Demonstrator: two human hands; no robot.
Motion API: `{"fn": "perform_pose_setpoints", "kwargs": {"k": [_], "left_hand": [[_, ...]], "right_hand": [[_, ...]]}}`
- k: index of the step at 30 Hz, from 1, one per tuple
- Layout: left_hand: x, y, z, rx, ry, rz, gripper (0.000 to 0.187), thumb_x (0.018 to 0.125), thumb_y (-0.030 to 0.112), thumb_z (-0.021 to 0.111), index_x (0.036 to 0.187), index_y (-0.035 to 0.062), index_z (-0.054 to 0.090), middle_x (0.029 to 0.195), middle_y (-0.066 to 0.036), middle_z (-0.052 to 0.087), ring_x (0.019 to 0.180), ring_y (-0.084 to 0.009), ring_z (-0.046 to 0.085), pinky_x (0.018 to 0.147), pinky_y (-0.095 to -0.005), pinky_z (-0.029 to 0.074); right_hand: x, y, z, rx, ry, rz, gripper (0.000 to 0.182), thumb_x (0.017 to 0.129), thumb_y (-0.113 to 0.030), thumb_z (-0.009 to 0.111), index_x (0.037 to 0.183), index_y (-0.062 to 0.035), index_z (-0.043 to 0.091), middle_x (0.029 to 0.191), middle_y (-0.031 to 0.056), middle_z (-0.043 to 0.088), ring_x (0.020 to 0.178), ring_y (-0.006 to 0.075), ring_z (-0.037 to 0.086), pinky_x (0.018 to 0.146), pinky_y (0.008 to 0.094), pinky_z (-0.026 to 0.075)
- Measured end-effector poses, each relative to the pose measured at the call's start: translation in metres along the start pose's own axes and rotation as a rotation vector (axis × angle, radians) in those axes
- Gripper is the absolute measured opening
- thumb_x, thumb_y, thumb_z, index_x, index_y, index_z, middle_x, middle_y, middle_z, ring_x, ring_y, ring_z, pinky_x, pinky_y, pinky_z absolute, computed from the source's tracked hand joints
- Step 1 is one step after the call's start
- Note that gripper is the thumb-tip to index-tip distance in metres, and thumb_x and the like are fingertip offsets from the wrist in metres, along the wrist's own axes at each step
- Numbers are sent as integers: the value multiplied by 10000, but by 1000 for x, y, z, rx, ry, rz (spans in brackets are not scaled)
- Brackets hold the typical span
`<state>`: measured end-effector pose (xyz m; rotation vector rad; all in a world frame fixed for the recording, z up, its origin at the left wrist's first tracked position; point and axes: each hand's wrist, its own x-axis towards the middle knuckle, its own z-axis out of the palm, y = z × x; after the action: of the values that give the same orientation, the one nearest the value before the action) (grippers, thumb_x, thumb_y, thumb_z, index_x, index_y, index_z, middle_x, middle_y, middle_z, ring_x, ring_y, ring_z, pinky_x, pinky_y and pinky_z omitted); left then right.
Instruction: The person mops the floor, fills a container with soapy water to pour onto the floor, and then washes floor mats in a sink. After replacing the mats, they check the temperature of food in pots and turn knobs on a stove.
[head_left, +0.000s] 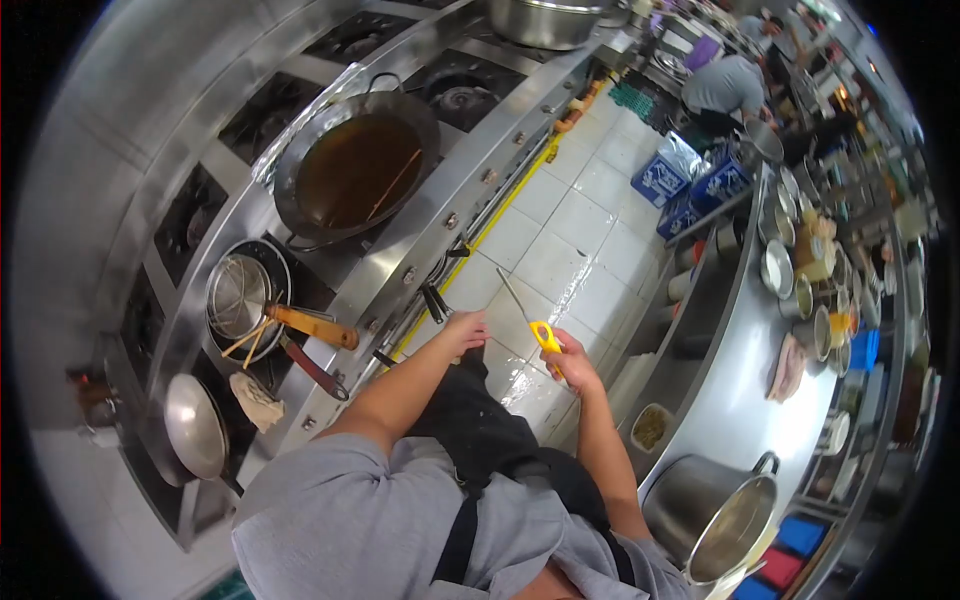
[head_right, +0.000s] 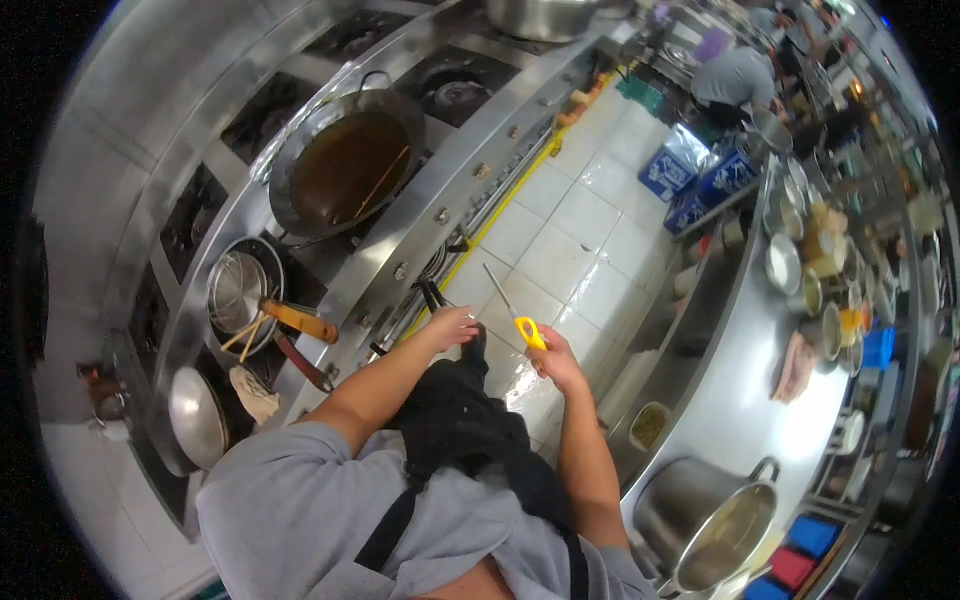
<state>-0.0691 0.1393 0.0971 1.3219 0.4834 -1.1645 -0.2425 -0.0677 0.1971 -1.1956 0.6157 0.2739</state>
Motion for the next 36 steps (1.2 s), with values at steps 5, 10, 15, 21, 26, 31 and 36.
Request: {"fn": "perform_pose_setpoints", "kwargs": {"k": [5, 10, 15, 21, 26, 31, 36], "left_hand": [[65, -16, -89, -403, 313, 36, 520, 811, 333, 714, 1202, 77, 486, 1046, -108, 586, 749, -244, 630, 656, -355, 521], [82, 33, -95, -693, 629, 302, 426, 823, 320, 723, 1138, 98, 541, 955, -68, 578, 711, -211, 622, 631, -339, 524], [97, 48, -100, -883, 523, 470, 371, 854, 208, 682, 1111, -15, 533, 996, -135, 617, 669, -193, 633, 587, -266, 537], [134, 48, -112, -1106, 177, 427, 109, 837, 134, 664, 855, 64, 582, 762, -69, 608, 679, -189, 609, 645, -307, 527], [127, 42, -115, -1192, 109, 336, 124, 842, 160, 653, 846, 60, 578, 763, -60, 595, 735, -209, 611, 689, -356, 530], [118, 42, -117, -1068, 87, 330, 173, 835, 188, 685, 908, 72, 580, 859, -61, 625, 799, -222, 628, 744, -375, 529], [53, 25, -93, -932, 266, 417, 429, 808, 182, 730, 1140, 63, 486, 1020, -70, 618, 828, -236, 629, 739, -407, 519]], "right_hand": [[64, -103, 42, -526, -63, -195, 628, 713, 78, 497, 1305, -134, 512, 922, 39, 587, 721, 120, 554, 610, 261, 459], [145, -178, 98, -1131, -118, -462, 590, 747, 26, 509, 1313, -140, 513, 1076, 189, 616, 985, 325, 603, 887, 361, 472], [207, -217, 140, -1403, -166, -635, 591, 746, -16, 555, 1309, -197, 531, 996, 224, 608, 971, 391, 590, 871, 427, 485], [256, -246, 169, -1620, -268, -752, 546, 778, -65, 568, 1284, -269, 547, 950, 184, 622, 883, 384, 614, 798, 453, 506], [298, -251, 169, -1807, -363, -755, 437, 814, -128, 598, 1235, -239, 559, 952, 191, 626, 880, 378, 625, 779, 480, 507], [334, -260, 160, -1811, -454, -818, 338, 798, -129, 621, 1133, -105, 581, 945, 206, 626, 859, 401, 616, 755, 478, 510], [369, -275, 144, -1765, -579, -979, 318, 787, -141, 625, 1101, -100, 600, 939, 208, 628, 849, 401, 618, 753, 487, 510]]}}
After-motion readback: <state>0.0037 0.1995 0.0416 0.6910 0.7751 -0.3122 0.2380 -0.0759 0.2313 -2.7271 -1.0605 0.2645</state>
